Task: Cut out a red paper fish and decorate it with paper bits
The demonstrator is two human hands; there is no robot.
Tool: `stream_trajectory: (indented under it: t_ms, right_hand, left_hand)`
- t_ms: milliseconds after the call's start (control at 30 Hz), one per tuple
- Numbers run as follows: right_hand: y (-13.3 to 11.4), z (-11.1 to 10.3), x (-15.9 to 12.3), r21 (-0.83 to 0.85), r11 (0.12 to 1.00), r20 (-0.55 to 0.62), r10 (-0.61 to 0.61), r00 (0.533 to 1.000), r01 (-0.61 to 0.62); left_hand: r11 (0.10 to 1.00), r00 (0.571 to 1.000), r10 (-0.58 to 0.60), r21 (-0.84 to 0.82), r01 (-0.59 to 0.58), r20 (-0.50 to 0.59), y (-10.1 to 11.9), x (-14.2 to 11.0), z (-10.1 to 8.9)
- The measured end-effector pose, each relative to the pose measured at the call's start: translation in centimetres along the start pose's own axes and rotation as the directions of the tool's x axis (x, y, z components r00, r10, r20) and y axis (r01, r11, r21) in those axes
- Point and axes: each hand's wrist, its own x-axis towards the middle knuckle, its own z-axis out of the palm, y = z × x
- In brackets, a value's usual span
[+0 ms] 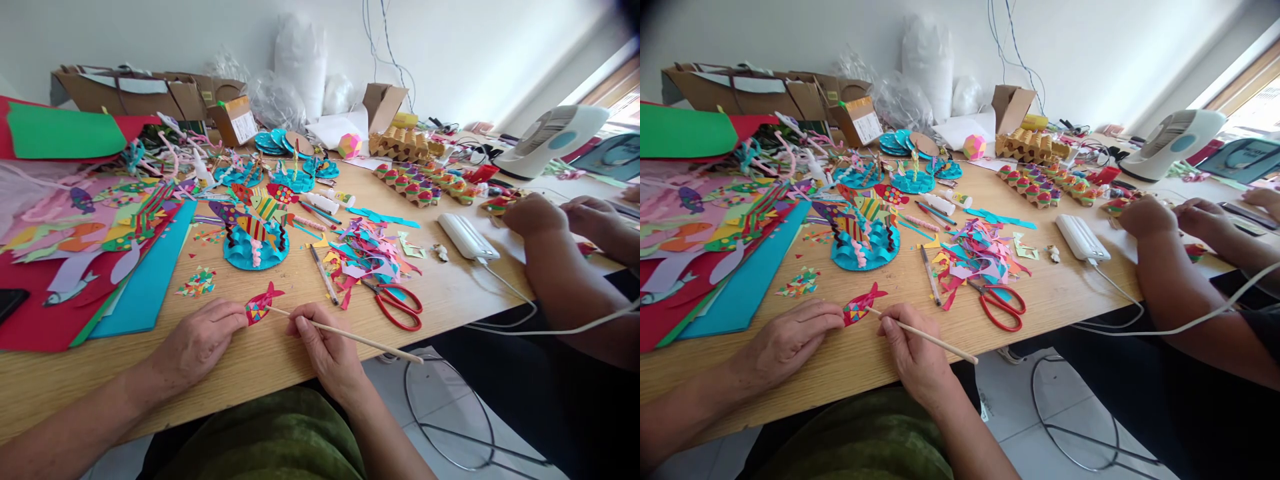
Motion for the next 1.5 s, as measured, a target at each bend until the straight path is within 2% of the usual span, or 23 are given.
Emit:
stream_trajectory:
  t_ms: [1067, 1500]
  right_hand:
    - [-0.4, -0.19, 0.15, -0.012, 1.0, 0.004, -0.001, 1.0, 0.001]
    - [-0.59, -0.36, 0.09, -0.012, 1.0, 0.003, 0.0, 1.0, 0.0]
  left_hand:
    - [1.0, 1.0, 0.016, 0.002, -0.016, -0.008, -0.01, 0.16, -0.03]
    - [0.998, 0.999, -0.042, -0.052, 0.042, 0.012, -0.02, 0.02, -0.01]
